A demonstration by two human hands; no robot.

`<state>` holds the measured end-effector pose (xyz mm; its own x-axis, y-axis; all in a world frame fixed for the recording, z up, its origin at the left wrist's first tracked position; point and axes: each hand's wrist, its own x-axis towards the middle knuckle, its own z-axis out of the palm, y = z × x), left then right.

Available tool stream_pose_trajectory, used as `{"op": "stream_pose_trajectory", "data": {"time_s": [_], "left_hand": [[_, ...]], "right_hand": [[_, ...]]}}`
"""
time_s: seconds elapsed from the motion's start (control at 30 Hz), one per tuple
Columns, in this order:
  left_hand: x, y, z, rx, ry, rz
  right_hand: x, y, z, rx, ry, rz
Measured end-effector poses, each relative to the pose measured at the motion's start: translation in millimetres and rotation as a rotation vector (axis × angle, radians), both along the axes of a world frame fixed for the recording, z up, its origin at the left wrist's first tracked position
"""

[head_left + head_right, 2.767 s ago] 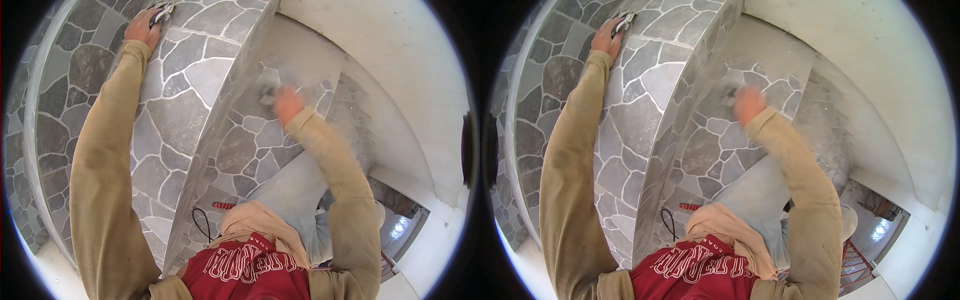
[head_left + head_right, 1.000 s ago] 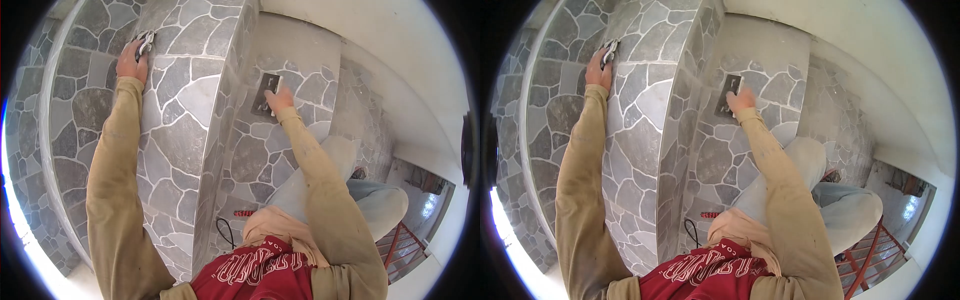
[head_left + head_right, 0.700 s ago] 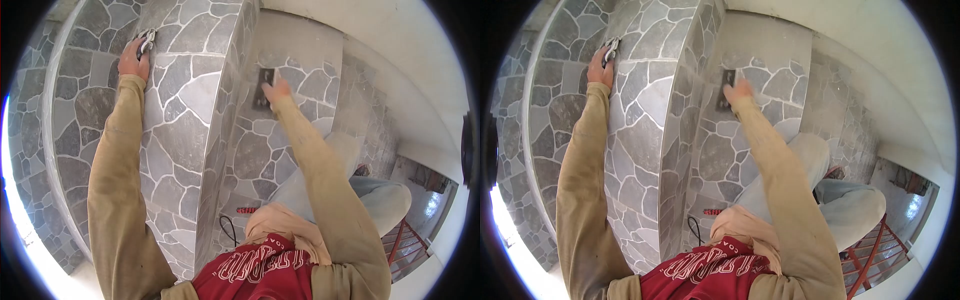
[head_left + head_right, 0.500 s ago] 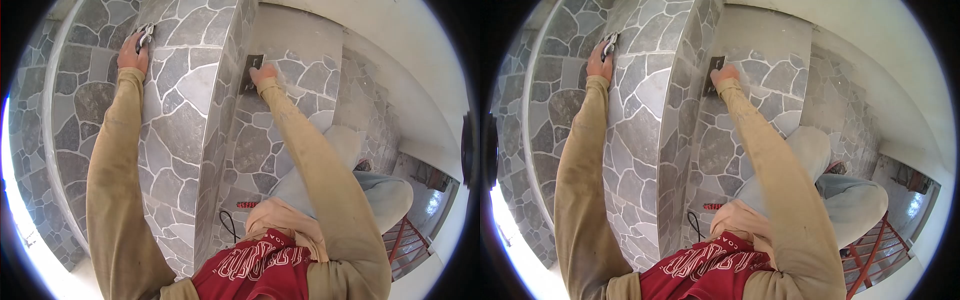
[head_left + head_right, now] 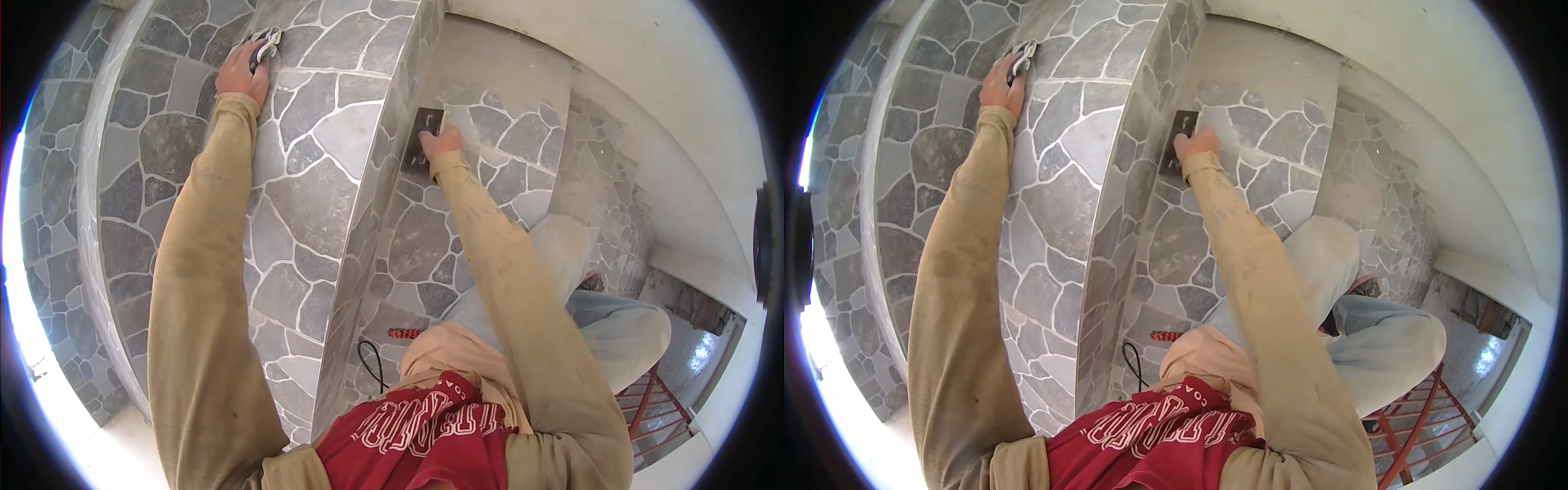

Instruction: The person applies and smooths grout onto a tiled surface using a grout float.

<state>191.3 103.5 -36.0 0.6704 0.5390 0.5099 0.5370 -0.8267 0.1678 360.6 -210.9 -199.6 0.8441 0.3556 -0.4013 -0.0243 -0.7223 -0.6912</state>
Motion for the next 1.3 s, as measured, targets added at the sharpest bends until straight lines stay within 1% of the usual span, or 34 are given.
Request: {"op": "stream_pose_trajectory", "data": {"time_s": [0.07, 0.1, 0.17, 0.2, 0.27, 0.3, 0.33, 0.4, 0.43, 0.5, 0.53, 0.6, 0.63, 0.67, 0.73, 0.77, 0.83, 0.87, 0.9, 0.93, 0.97, 1.0, 1.03, 1.07, 1.1, 1.13, 1.17, 1.2, 1.23, 1.27, 1.3], "left_hand": [[-0.2, -0.8, -4.6, -0.012, -0.004, -0.004], [2.1, -0.3, -3.3, 0.011, 0.003, 0.008], [0.4, 1.8, -2.5, 0.026, 0.028, 0.023], [1.4, 1.1, 0.0, 0.008, 0.023, 0.007], [3.1, -4.4, -0.8, -0.011, 0.016, -0.011], [2.7, -6.7, -0.7, -0.022, 0.017, 0.005], [2.6, -6.0, 2.4, -0.027, 0.016, 0.022], [1.2, -6.8, 0.0, -0.017, 0.036, 0.033], [3.3, -3.1, 0.3, -0.004, 0.046, 0.055], [3.9, 5.8, 0.1, 0.017, 0.029, 0.024], [2.1, 3.0, -2.5, 0.027, 0.021, -0.006], [0.4, 0.0, -1.5, 0.005, 0.042, 0.02], [3.1, -0.7, 0.6, 0.002, 0.035, 0.025], [4.0, -2.5, 1.0, -0.008, 0.031, 0.03], [6.1, 3.1, -0.5, 0.012, 0.009, 0.017], [1.4, 4.1, -5.0, 0.023, 0.009, 0.006], [1.5, -0.7, -1.4, 0.001, 0.006, 0.017], [2.4, -3.8, 1.3, -0.012, 0.001, 0.007], [1.9, -1.3, -0.6, 0.009, -0.003, -0.001], [1.3, -2.5, -1.9, 0.008, -0.008, 0.014], [1.2, -2.4, -2.3, 0.024, 0.005, 0.005], [0.8, 0.2, -3.5, 0.04, 0.02, 0.0], [0.6, 2.8, -2.1, 0.014, 0.075, 0.03], [-1.5, -8.7, 1.6, -0.006, 0.098, 0.041], [5.3, -19.2, 13.0, -0.002, 0.033, 0.009], [8.8, -26.8, 18.1, 0.0, -0.034, -0.031], [7.2, -21.2, 12.3, 0.02, -0.017, -0.007], [7.9, -20.5, 13.3, 0.025, -0.025, -0.003], [9.3, -16.8, 14.9, 0.041, -0.014, 0.01], [6.6, -16.1, 11.4, 0.044, 0.013, 0.02], [2.9, -20.0, 7.3, 0.024, 0.035, 0.015]], "right_hand": [[-2.7, -29.1, 3.4, 0.118, 0.085, -0.03], [-1.5, -36.7, 4.6, 0.125, 0.072, -0.024], [-12.9, -54.3, -2.0, 0.262, -0.029, -0.054], [-14.7, -49.0, -3.6, 0.252, -0.019, -0.057], [-5.8, -14.3, -0.5, 0.106, 0.085, -0.091], [2.0, 1.6, 9.1, -0.04, 0.054, -0.039], [1.1, -1.9, 11.1, -0.034, 0.052, -0.038], [-6.7, -23.4, 13.9, 0.104, 0.147, -0.052], [-8.3, -27.5, 5.4, 0.112, 0.137, -0.052], [-20.0, -37.7, -19.8, 0.16, -0.008, -0.015], [-19.6, -29.8, -9.6, 0.151, 0.001, -0.016], [-10.4, 3.8, 11.8, 0.038, -0.027, -0.02], [-6.0, 7.8, 16.0, 0.042, -0.068, 0.065], [-2.5, 7.8, 12.8, 0.041, -0.068, 0.063], [12.8, 12.3, 17.4, 0.205, -0.03, 0.085], [12.6, 13.2, 16.3, 0.198, -0.03, 0.099], [1.9, 13.9, 48.4, 0.325, -0.11, 0.051], [0.1, 18.7, 28.4, 0.321, -0.101, 0.065], [5.6, 27.3, -6.2, 0.21, -0.199, 0.057], [11.9, 31.8, -26.2, 0.101, -0.302, 0.051], [13.2, 29.9, -19.7, 0.134, -0.284, 0.061], [16.5, 28.5, 3.4, 0.141, -0.286, 0.082], [13.4, 18.5, 38.3, 0.261, -0.146, 0.106], [6.6, 7.7, 53.3, 0.37, 0.005, 0.119], [6.6, 11.8, 31.9, 0.427, -0.01, 0.082], [6.9, 14.9, 11.5, 0.422, -0.008, 0.082], [9.3, 18.3, -8.4, 0.327, -0.081, 0.062], [14.0, 24.2, -16.4, 0.241, -0.158, 0.045], [14.8, 27.9, 2.1, 0.251, -0.166, 0.051], [4.9, 21.2, 35.2, 0.291, -0.084, 0.044], [-8.0, 8.4, 49.8, 0.313, 0.013, 0.026]]}}
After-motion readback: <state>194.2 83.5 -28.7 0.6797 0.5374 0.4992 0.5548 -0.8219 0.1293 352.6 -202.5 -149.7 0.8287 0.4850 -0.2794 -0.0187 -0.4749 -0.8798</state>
